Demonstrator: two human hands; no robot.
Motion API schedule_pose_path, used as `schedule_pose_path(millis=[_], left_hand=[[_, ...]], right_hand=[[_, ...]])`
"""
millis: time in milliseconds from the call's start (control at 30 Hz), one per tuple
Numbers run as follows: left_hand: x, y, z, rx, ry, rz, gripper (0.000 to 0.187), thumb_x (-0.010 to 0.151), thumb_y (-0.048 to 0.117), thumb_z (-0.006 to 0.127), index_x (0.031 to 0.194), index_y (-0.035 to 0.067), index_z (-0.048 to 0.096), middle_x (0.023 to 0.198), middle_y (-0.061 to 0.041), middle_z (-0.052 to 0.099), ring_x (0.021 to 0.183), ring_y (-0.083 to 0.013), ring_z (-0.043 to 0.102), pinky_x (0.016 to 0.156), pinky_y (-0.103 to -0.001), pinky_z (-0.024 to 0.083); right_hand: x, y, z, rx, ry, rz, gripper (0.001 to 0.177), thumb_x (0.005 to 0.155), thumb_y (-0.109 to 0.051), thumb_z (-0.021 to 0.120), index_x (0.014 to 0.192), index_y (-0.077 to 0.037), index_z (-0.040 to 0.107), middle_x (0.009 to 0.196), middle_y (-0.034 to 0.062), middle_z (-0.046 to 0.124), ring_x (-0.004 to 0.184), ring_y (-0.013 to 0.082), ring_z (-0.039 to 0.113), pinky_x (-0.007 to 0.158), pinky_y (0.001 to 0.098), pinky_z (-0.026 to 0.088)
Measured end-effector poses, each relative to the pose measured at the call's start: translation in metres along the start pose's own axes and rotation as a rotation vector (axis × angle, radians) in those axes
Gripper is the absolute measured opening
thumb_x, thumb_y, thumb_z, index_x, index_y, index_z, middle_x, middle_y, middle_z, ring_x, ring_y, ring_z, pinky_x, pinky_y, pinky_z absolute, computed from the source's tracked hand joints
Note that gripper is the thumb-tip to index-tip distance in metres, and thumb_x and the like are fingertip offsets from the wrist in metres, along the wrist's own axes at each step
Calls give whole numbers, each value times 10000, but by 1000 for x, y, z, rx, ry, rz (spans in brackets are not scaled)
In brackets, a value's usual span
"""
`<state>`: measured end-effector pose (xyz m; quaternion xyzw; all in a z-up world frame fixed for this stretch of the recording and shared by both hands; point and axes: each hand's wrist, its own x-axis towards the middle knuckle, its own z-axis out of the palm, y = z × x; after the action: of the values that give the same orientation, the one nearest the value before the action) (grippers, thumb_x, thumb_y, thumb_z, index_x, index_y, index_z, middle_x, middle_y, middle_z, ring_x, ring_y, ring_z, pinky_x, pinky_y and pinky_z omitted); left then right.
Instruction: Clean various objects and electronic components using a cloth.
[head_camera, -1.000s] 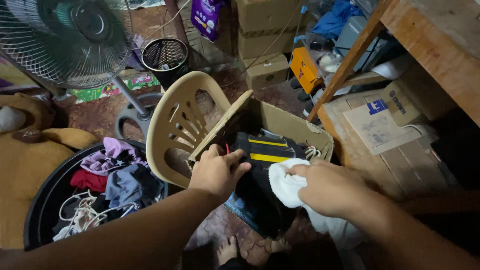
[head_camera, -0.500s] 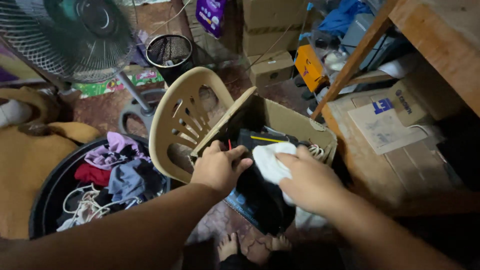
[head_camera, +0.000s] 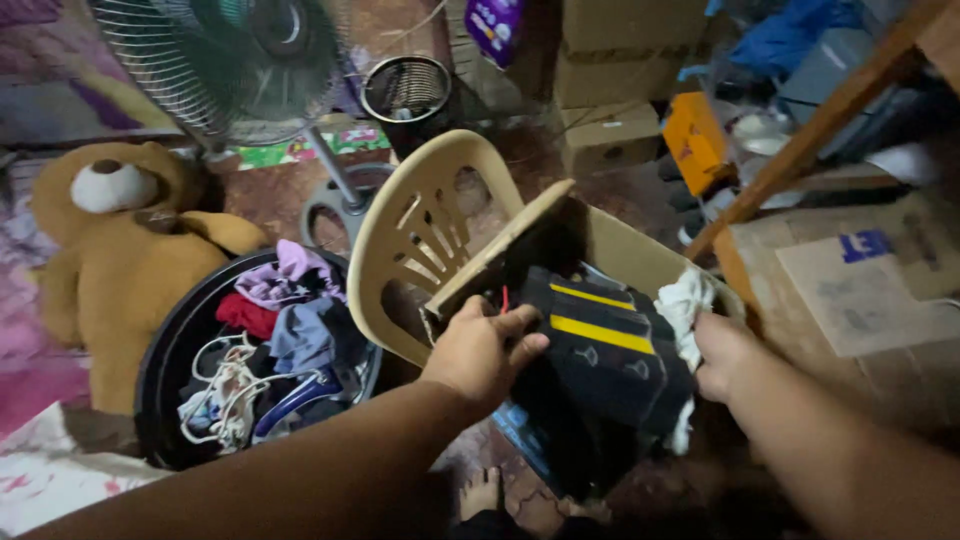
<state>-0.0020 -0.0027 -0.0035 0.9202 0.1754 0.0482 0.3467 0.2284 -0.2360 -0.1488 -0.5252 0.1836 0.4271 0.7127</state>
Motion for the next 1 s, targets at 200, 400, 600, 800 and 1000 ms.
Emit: schedule_pose_path(millis=[200,400,600,800,1000], left_hand=[[-2,-1,1,-67,-43,-39,407,894,388,698,1256,203,706,1102,-195,600,1009,-384,630,886,-458,511],[2,-11,8,-54,6,-17,383,908,365,682,1252,200,716,1022,-192,618,955,-375,629,847,-455,512],[7,-15,7,-24,7,-33,396,930,384,659,1279,202,696,1007,-198,615,948,-369,635,848,-454,506],[4,-7,3,-1,-47,-78,384,936,389,639,1288,251,708,984,-205,620,941,-369,633,867,-460,499],[8,2,2,15,-48,-85,396,926,368,655,1304,253,684,1087,-222,594,1033,-404,611,938,-464,485]], right_hand=[[-4,-3,13,-250,77,90,432,1047,-394,417,1207,-87,675,1171,172,728,963,319,711,924,510,552],[-85,-14,43,-434,141,-31,398,931,-285,584,1261,-79,670,1145,170,756,1002,337,711,910,509,558],[-139,-17,90,-1574,358,-721,652,755,-259,794,1376,-181,609,1255,202,597,1141,382,580,955,458,474],[-173,9,146,-1619,218,-784,436,805,-252,728,1234,-221,649,1171,162,595,1124,389,595,942,474,492],[-164,13,136,-1591,215,-867,451,802,-240,735,1244,-215,651,1172,186,600,1113,409,592,931,484,488]])
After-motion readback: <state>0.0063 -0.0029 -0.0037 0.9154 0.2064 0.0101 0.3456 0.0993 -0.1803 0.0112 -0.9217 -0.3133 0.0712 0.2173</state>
